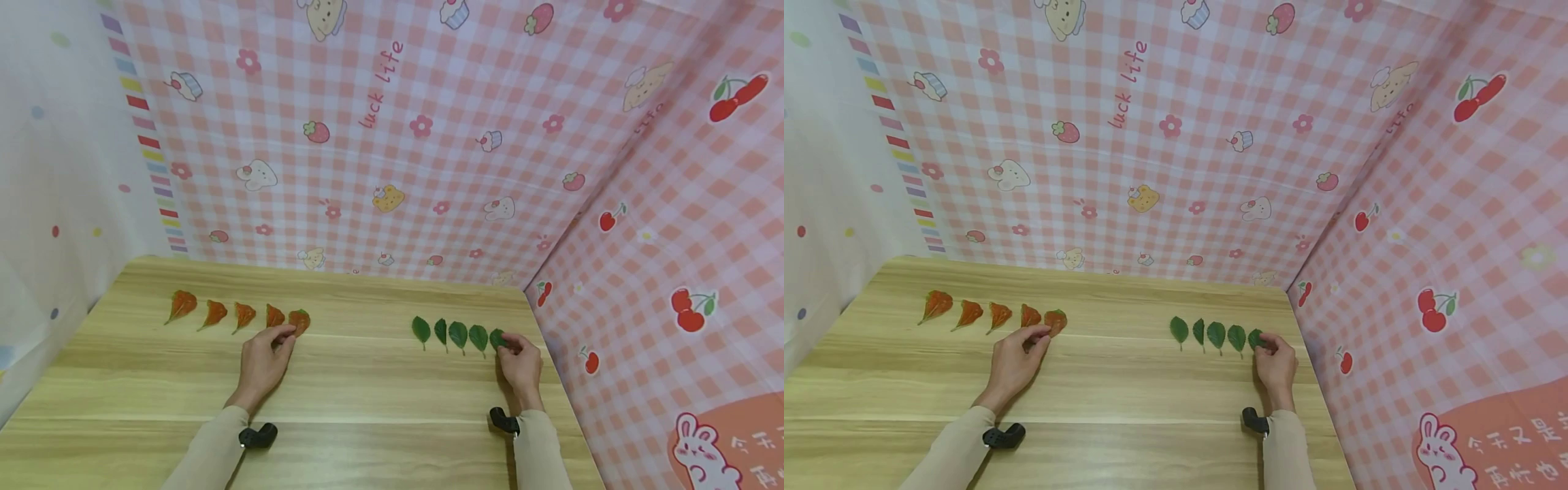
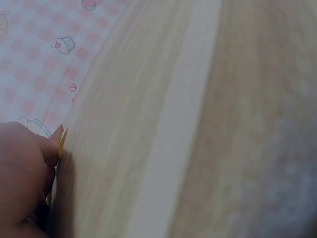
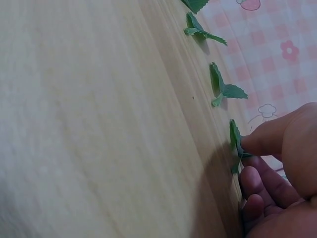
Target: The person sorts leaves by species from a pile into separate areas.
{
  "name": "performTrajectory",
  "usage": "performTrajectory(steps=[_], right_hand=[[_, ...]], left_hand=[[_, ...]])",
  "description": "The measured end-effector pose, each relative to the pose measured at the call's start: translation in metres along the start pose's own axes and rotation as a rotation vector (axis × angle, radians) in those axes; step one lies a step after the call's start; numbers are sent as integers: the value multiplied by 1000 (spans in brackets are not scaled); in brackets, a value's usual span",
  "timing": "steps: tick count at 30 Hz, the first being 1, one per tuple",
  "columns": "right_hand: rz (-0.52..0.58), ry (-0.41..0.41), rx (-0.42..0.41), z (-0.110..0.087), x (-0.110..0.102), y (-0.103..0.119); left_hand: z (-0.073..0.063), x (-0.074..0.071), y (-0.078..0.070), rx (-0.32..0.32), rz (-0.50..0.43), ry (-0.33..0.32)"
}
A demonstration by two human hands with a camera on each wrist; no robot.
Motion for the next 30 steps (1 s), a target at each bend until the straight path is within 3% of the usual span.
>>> performTrajectory(steps=[10, 21, 25, 30], right_hand=[[1, 25, 19, 1, -1, -1], [83, 58, 34, -7, 2, 1], [89, 41, 9, -13, 2, 6], [103, -56, -121, -26, 0, 23]], left_hand=[[2, 1, 2, -37, -12, 17], [0, -2, 9, -85, -49, 30], [-4, -6, 13, -126, -75, 83], [-8, -16, 10, -116, -112, 186]])
Point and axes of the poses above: each hand's wrist, its own z-axis towards the middle knuckle, its own x-axis out of the palm, y = z × x, the point moved 6 cm from there along z, towards the middle knuckle, and after that the axes turned 15 degrees about z, right-handed, at the moved point
